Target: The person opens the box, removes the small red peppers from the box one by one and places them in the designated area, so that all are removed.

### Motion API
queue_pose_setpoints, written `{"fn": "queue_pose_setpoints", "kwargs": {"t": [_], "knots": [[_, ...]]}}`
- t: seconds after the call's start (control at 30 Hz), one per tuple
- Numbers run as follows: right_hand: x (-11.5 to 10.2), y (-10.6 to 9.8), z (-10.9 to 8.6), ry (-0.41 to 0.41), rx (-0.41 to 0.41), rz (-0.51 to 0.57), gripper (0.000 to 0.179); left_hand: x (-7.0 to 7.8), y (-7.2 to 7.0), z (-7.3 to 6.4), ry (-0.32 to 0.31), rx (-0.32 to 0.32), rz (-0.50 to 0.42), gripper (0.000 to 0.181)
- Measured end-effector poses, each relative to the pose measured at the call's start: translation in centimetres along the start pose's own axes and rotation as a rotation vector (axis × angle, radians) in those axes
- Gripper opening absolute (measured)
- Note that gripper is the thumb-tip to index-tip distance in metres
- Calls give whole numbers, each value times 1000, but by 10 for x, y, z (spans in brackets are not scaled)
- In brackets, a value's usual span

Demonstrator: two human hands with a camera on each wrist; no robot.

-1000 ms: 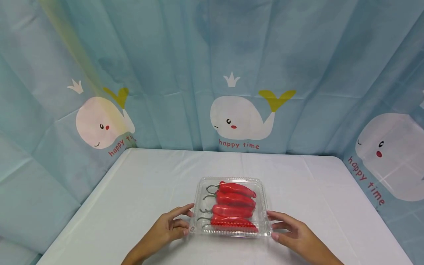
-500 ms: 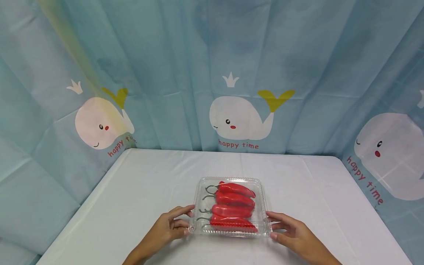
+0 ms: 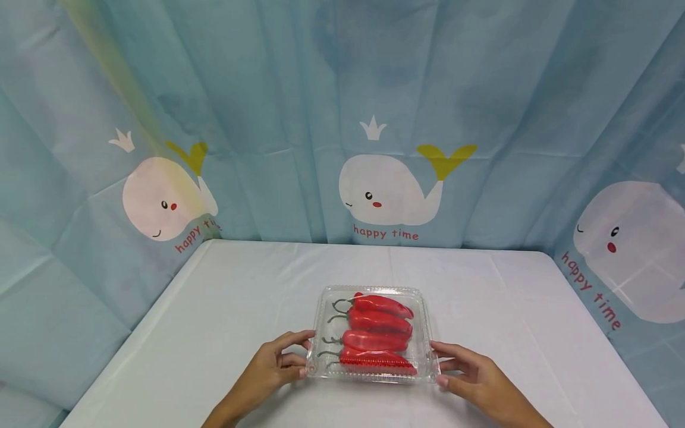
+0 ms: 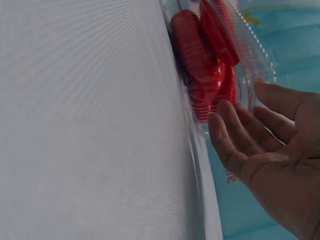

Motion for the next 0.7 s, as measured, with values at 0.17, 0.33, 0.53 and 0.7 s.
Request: {"fn": "queue_pose_setpoints", "kwargs": {"t": [0.17,0.33,0.53,0.7], "knots": [[-2,0,-1,-15,-6,18,56,1,1,0,-8,6,10,63],[-2,0,-2,-4,-10,21,57,2,1,0,-8,13,19,63],[0,1,-1,8,-18,43,58,1,1,0,-10,26,31,63],[2,1,-2,18,-15,53,59,1,1,-1,-13,24,37,62]]}}
Point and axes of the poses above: each hand's wrist, its own z-axis towards the middle knuckle, its own y-axis out of the palm, x = y × z, the point moved 5 cm from there along z, towards the middle knuckle, and after that the axes turned 3 degrees about y, right-handed, at the moved point
